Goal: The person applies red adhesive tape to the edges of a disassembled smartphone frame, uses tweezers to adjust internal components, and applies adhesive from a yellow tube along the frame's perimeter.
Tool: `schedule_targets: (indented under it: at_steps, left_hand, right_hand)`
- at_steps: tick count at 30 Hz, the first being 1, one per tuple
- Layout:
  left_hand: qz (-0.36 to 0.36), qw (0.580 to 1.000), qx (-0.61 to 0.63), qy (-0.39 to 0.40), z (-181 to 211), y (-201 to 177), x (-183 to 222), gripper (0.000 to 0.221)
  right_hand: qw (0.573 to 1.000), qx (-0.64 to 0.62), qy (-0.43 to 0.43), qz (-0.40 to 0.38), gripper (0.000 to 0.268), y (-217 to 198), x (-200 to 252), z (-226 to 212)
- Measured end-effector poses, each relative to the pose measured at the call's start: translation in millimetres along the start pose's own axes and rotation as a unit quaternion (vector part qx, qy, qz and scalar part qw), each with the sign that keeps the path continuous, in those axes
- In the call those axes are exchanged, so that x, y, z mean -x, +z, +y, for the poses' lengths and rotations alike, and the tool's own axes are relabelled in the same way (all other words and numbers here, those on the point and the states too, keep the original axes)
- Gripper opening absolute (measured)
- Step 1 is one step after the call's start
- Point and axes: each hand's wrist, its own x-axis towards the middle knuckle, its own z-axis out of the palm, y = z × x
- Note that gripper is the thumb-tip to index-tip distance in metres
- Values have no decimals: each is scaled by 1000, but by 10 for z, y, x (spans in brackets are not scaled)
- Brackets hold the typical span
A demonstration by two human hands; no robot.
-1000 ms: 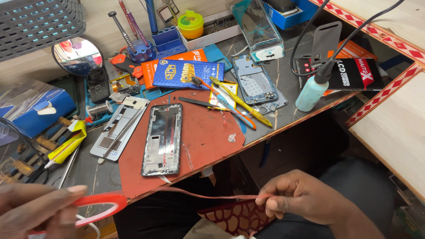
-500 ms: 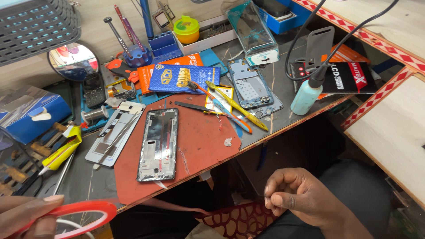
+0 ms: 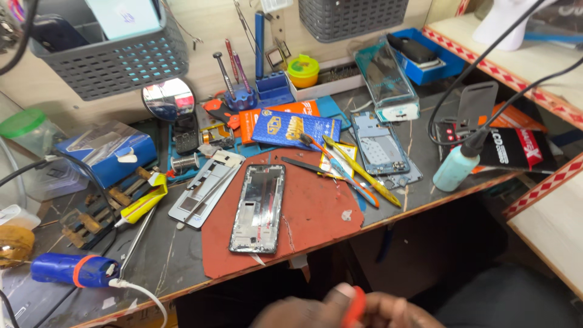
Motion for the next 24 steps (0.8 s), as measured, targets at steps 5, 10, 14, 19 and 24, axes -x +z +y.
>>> schedule_targets:
  at_steps: [5,10,14,19,24]
  left_hand:
    - [10,995,97,-21,-127,-32,-59,41]
    - [-7,980,198,-18,63,294,-119,37]
    - [-9,960,278,24,-142,368,-90,35]
    - [-291,818,463,-177,-335,294,-46,30]
    - [-304,752,511,-285,-340,357,53,24]
  right_hand:
    - [990,99,73,72,52,-139,31,-414]
    - [978,154,134,29,43,29,231,-890]
    - [970,169,174,4,47,305,338,-1098]
    - [968,184,171,21,48,480,251,-1036]
    - [951,252,144,102,47,293,224,-877]
